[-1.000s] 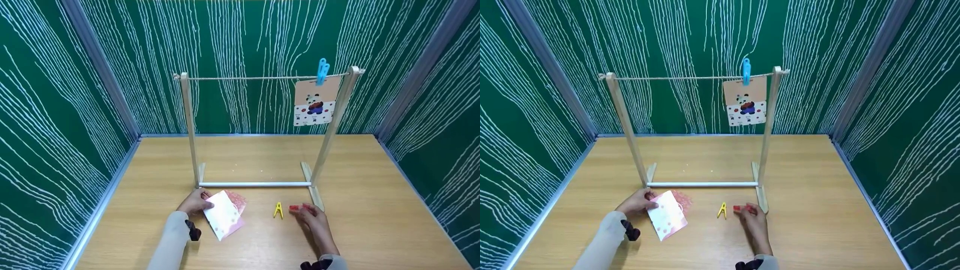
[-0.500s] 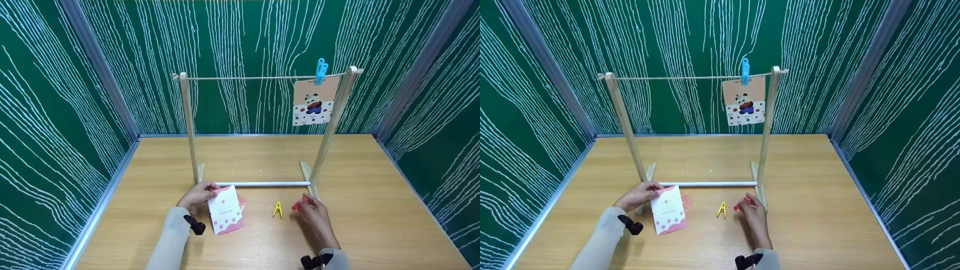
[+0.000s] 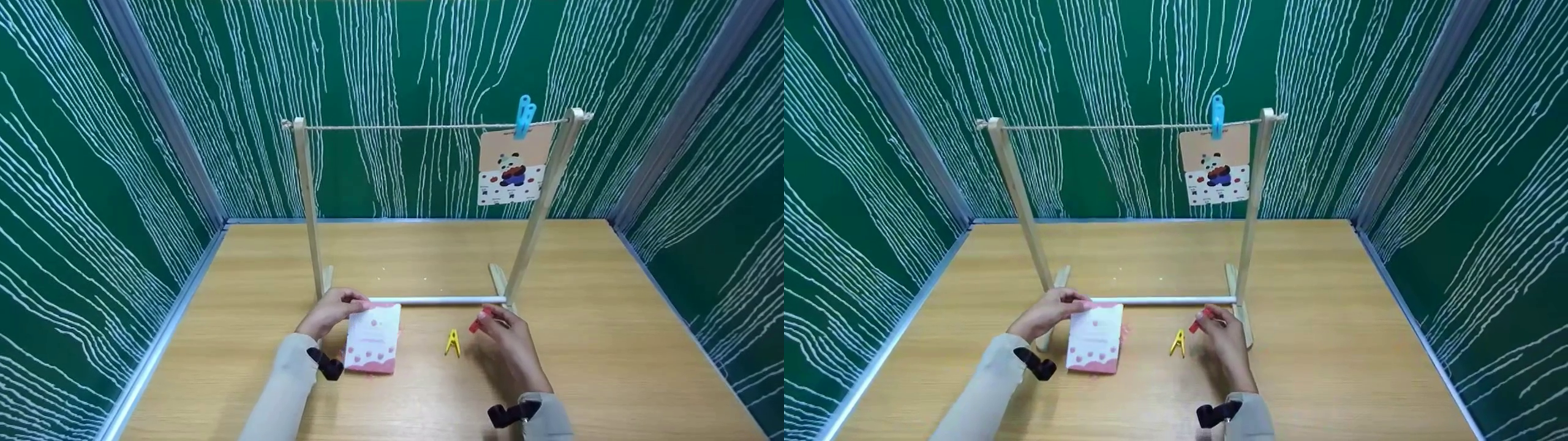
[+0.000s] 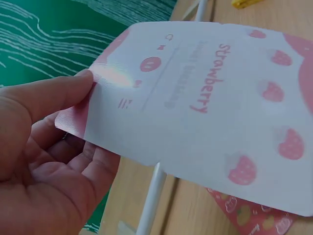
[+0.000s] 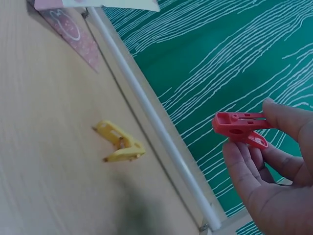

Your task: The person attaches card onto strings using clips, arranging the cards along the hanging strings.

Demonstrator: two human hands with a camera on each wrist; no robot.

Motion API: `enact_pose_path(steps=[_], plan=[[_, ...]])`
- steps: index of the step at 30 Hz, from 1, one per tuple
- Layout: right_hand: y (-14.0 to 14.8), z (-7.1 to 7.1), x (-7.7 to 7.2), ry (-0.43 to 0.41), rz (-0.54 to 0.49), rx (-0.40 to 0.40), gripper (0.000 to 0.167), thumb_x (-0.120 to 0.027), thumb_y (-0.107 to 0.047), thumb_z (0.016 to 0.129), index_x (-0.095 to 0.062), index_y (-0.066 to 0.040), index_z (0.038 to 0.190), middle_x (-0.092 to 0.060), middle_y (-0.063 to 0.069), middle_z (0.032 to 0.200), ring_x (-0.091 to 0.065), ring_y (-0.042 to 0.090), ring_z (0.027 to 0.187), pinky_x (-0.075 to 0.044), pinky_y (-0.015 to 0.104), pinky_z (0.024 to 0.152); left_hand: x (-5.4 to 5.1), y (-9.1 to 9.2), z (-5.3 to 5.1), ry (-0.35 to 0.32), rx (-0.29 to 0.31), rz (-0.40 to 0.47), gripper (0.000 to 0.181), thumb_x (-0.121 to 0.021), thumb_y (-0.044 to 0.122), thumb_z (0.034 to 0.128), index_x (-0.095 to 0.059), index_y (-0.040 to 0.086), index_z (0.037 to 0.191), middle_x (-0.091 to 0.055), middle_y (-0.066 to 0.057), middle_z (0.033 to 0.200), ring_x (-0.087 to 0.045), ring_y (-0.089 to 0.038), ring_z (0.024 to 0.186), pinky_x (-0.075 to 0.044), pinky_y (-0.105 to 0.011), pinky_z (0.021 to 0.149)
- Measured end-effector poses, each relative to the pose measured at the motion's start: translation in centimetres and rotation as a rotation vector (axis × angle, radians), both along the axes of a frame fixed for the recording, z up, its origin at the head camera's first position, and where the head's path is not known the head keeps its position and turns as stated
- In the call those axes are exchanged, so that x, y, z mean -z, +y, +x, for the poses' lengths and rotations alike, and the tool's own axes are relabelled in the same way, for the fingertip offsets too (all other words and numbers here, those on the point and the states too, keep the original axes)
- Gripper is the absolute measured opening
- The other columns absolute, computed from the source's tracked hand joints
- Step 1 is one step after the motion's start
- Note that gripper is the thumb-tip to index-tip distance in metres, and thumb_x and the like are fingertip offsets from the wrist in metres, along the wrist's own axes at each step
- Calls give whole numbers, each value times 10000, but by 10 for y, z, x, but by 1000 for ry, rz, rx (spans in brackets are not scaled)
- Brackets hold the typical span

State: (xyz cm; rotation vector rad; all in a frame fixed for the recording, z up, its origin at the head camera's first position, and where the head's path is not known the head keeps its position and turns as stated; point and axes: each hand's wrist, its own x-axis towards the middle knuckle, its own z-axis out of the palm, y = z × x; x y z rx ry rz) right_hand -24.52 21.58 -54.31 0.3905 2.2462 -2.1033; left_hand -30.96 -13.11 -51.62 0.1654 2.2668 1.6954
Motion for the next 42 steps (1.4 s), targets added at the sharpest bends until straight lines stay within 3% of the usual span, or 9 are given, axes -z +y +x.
enact_pose_path(steps=[5, 8, 16, 23, 28, 36, 42], plan=[[-2, -4, -13, 51, -21, -35, 569, -621, -326, 934, -464, -10, 1380, -555, 168, 1282, -624, 126, 1075, -435, 315, 1032, -12, 10, -2, 22, -43, 44, 190, -670, 137, 897, -662, -6, 1022, -660, -80, 981, -597, -164, 894, -503, -284, 799], [-2, -7, -20, 77, 8, -57, 591, -610, -336, 940, -438, -10, 1402, -509, 202, 1362, -626, 94, 1073, -440, 253, 1012, -19, 15, -4, 27, -70, 49, 214, -678, 157, 895, -664, -1, 1039, -664, -96, 998, -615, -174, 908, -533, -309, 817], [-9, -18, -40, 152, 66, -54, 542, -654, -258, 917, -490, -1, 1365, -575, 192, 1274, -606, 17, 964, -462, 129, 866, -38, 30, -11, 52, -123, 49, 205, -695, 146, 878, -689, 20, 1040, -661, -98, 987, -621, -183, 910, -542, -297, 821], [-12, -26, -60, 148, 171, -86, 570, -665, -335, 902, -501, -55, 1372, -570, 148, 1272, -549, 179, 1118, -432, 257, 958, -58, 42, -15, 70, -144, 48, 224, -697, 199, 883, -693, 54, 1054, -665, -79, 1009, -605, -176, 932, -522, -287, 811], [-14, -29, -74, 128, 164, -110, 649, -683, -413, 870, -476, -93, 1395, -544, 138, 1312, -509, 243, 1200, -392, 361, 1038, -73, 49, -17, 70, -151, 83, 229, -707, 212, 875, -688, 63, 1047, -653, -77, 1018, -595, -189, 956, -521, -308, 849], [-21, -33, -96, 200, 161, -157, 656, -712, -393, 849, -494, -65, 1373, -573, 154, 1290, -543, 248, 1186, -429, 351, 1031, -86, 64, -20, 125, -204, 118, 207, -705, 219, 877, -683, 61, 1008, -663, -79, 999, -594, -185, 939, -523, -321, 879], [-26, -37, -116, 290, 127, -155, 580, -729, -298, 853, -533, -30, 1329, -605, 171, 1255, -588, 200, 1143, -475, 224, 949, -96, 72, -23, 196, -223, 160, 171, -707, 179, 875, -686, 36, 967, -657, -49, 920, -561, -138, 845, -499, -255, 751]])
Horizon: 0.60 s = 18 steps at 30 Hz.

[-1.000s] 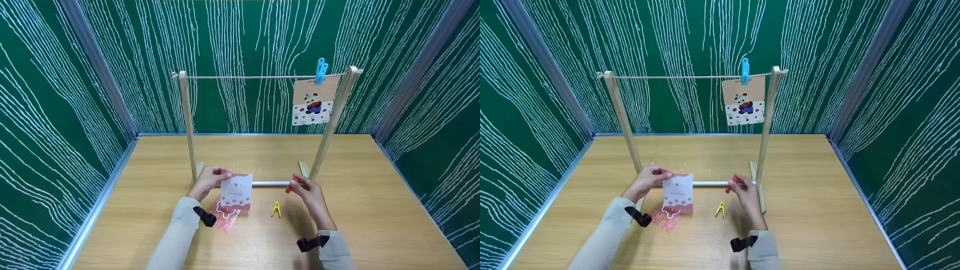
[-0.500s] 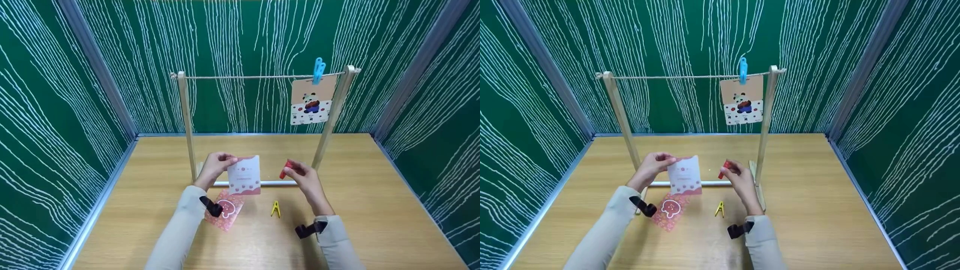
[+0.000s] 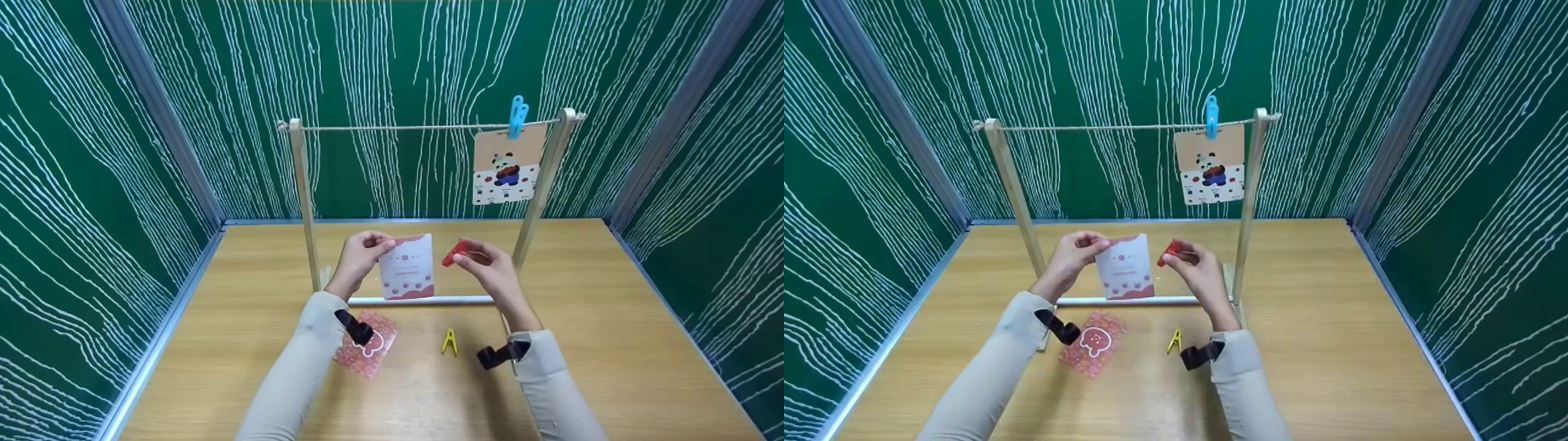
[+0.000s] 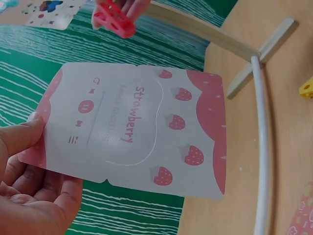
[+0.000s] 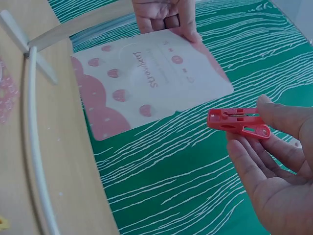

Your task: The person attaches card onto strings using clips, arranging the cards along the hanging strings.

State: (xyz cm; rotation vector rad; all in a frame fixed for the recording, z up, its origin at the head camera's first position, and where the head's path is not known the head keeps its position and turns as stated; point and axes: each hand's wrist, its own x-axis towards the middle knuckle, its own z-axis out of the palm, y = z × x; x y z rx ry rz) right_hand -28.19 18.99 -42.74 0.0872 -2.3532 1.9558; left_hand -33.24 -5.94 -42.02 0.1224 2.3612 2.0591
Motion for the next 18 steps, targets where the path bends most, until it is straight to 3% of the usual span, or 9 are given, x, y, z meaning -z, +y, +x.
enact_pose_path(steps=[11, 18], plan=[[-5, -5, -32, 101, -46, -41, 545, -727, -270, 855, -534, -47, 1313, -600, 142, 1247, -618, 118, 1066, -491, 201, 924, -30, 7, -3, 112, 10, -13, 168, -698, 223, 880, -712, 82, 971, -673, -55, 942, -564, -158, 870, -465, -252, 786], [-6, -8, -53, 255, -44, -42, 478, -709, -211, 867, -557, -32, 1283, -640, 136, 1173, -631, 105, 1022, -499, 205, 911, -46, 10, -8, 174, 12, 32, 175, -702, 223, 878, -709, 75, 970, -674, -48, 924, -576, -146, 855, -469, -239, 771]])
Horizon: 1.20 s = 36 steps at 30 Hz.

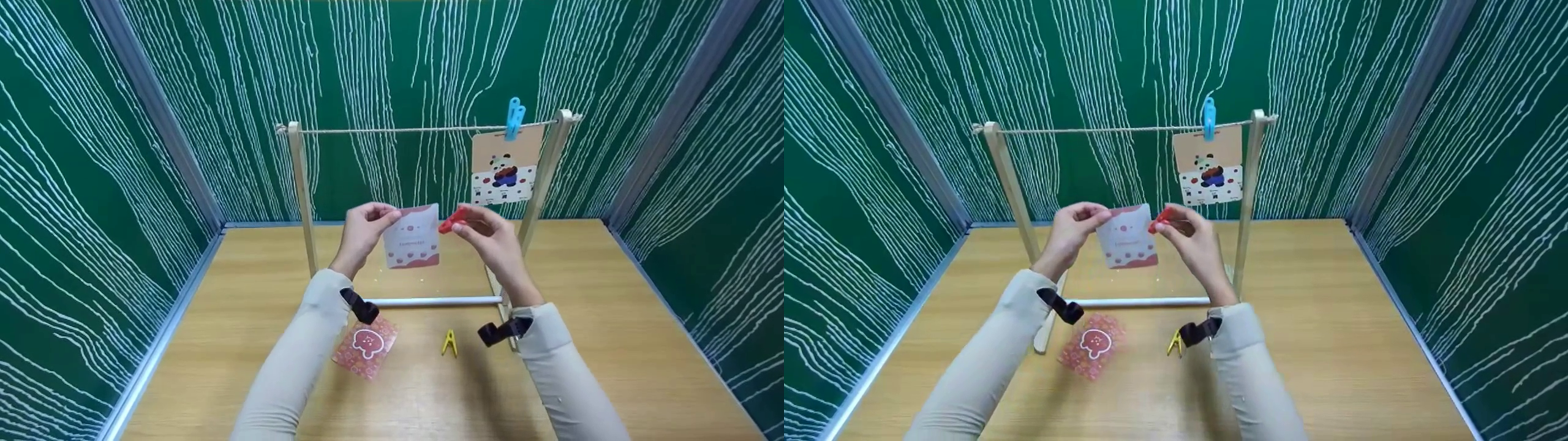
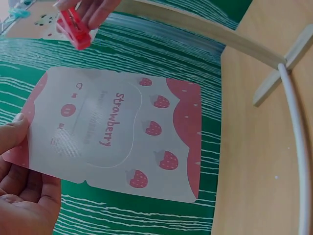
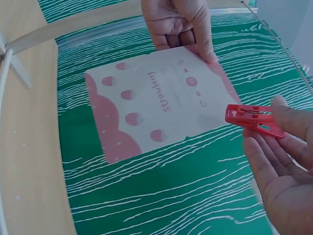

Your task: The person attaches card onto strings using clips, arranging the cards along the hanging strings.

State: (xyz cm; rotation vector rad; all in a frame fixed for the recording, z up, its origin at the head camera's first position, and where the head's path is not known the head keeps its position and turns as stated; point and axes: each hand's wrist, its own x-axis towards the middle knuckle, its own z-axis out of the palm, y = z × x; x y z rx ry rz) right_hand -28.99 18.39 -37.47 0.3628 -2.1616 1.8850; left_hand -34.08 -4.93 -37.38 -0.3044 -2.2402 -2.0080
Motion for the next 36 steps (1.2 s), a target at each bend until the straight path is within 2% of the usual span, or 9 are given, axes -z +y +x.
enact_pose_path(steps=[6, 13, 20, 26, 30, 36], plan=[[-2, -5, -22, 99, 5, 37, 461, -714, -208, 861, -580, -29, 1264, -664, 97, 1131, -643, 106, 998, -510, 203, 887, -13, 6, -2, 40, 2, 10, 170, -709, 221, 871, -708, 77, 962, -673, -52, 921, -573, -158, 859, -467, -243, 782], [-2, -9, -40, 163, -7, 70, 433, -706, -206, 868, -603, -58, 1261, -671, 89, 1129, -654, 105, 984, -513, 205, 880, -25, 15, -2, 61, 25, 31, 189, -711, 237, 864, -716, 88, 980, -695, -64, 952, -585, -164, 871, -473, -242, 763], [-4, -11, -57, 201, -40, 106, 431, -710, -255, 863, -616, -86, 1247, -681, 37, 1106, -648, 130, 995, -504, 208, 889, -41, 19, -3, 90, 37, 72, 221, -702, 260, 866, -714, 98, 1015, -697, -59, 1017, -603, -188, 930, -485, -257, 840], [-6, -14, -70, 259, -63, 116, 406, -705, -230, 866, -622, -84, 1236, -688, 40, 1095, -649, 146, 990, -501, 211, 892, -55, 21, -6, 102, 23, 92, 227, -705, 253, 861, -708, 94, 1023, -695, -61, 1032, -601, -188, 935, -483, -235, 833], [-7, -16, -77, 300, -101, 121, 375, -708, -201, 863, -641, -78, 1211, -701, 34, 1075, -660, 155, 991, -505, 219, 908, -60, 23, -7, 108, 15, 91, 231, -711, 270, 854, -714, 106, 1016, -701, -45, 1031, -603, -185, 941, -488, -253, 849], [-9, -17, -86, 356, -143, 156, 335, -706, -174, 860, -670, -69, 1176, -713, 34, 1046, -670, 163, 965, -527, 226, 860, -69, 29, -8, 124, 8, 82, 239, -714, 287, 849, -717, 113, 1013, -704, -29, 1028, -603, -178, 945, -497, -266, 870]])
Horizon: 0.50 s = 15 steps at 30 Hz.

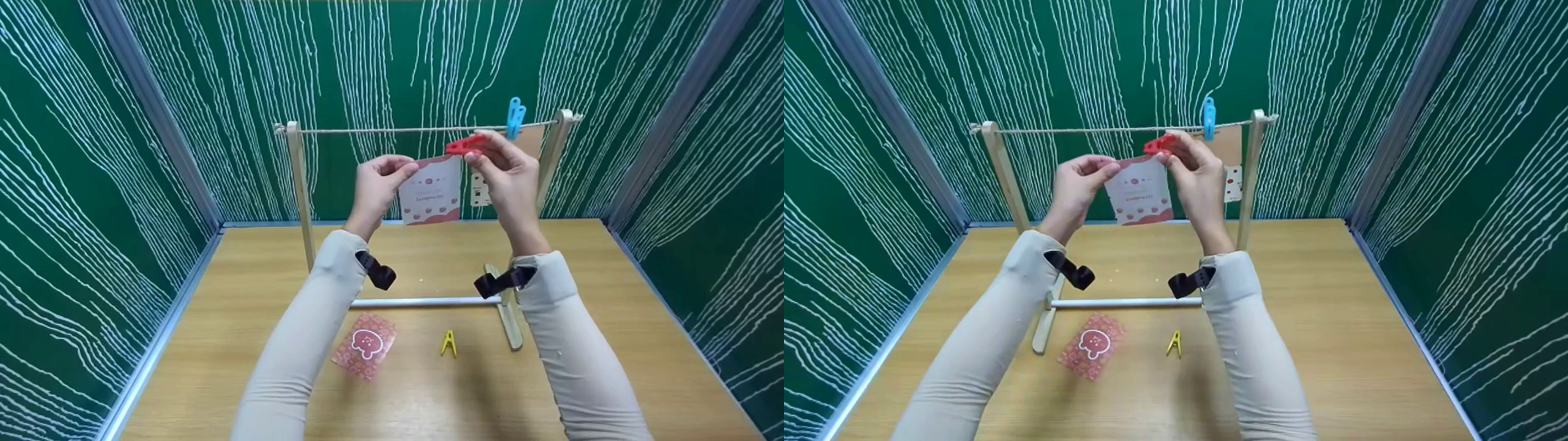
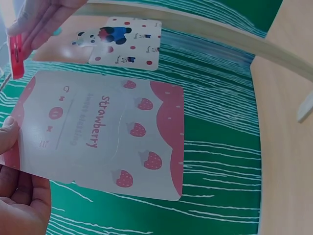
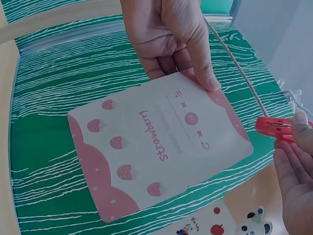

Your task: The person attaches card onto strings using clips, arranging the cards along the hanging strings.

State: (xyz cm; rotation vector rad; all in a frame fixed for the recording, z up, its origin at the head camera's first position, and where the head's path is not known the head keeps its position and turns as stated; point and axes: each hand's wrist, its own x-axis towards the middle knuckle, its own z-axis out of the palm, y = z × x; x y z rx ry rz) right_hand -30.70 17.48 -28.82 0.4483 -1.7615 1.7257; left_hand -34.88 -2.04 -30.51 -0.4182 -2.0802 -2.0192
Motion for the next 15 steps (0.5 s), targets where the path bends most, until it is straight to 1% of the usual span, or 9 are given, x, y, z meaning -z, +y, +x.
enact_pose_path(steps=[2, 5, 9, 12, 15], plan=[[-1, -1, -3, 18, -9, 9, 333, -705, -171, 859, -673, -74, 1176, -717, 33, 1052, -674, 158, 974, -527, 224, 854, -3, 2, 0, 8, -5, -1, 236, -716, 277, 848, -719, 109, 1014, -705, -32, 1024, -604, -172, 937, -500, -249, 855], [-2, -2, -6, 72, -11, 19, 334, -705, -154, 855, -676, -66, 1175, -719, 40, 1054, -678, 167, 984, -523, 232, 877, -7, 4, -1, 23, -9, 2, 228, -719, 253, 848, -722, 95, 1013, -708, -47, 1012, -607, -169, 923, -506, -234, 837], [-4, -4, -10, 122, -5, 40, 320, -705, -121, 850, -683, -63, 1164, -718, 45, 1038, -680, 175, 976, -519, 249, 899, -11, 7, -1, 22, -13, 13, 228, -715, 245, 848, -722, 89, 1014, -709, -53, 1014, -608, -176, 925, -507, -253, 858], [-5, -6, -13, 128, 5, 57, 308, -704, -124, 850, -689, -67, 1152, -716, 31, 1027, -679, 164, 964, -519, 251, 898, -15, 8, -1, 11, -24, 14, 230, -713, 256, 849, -723, 99, 1016, -710, -38, 1025, -605, -177, 939, -494, -269, 881], [-6, -7, -15, 133, 23, 74, 308, -703, -145, 851, -689, -68, 1149, -708, 22, 1031, -671, 155, 956, -518, 249, 897, -18, 9, -3, 19, -28, 10, 225, -714, 256, 850, -723, 106, 1016, -711, -31, 1023, -607, -177, 942, -489, -274, 888]])
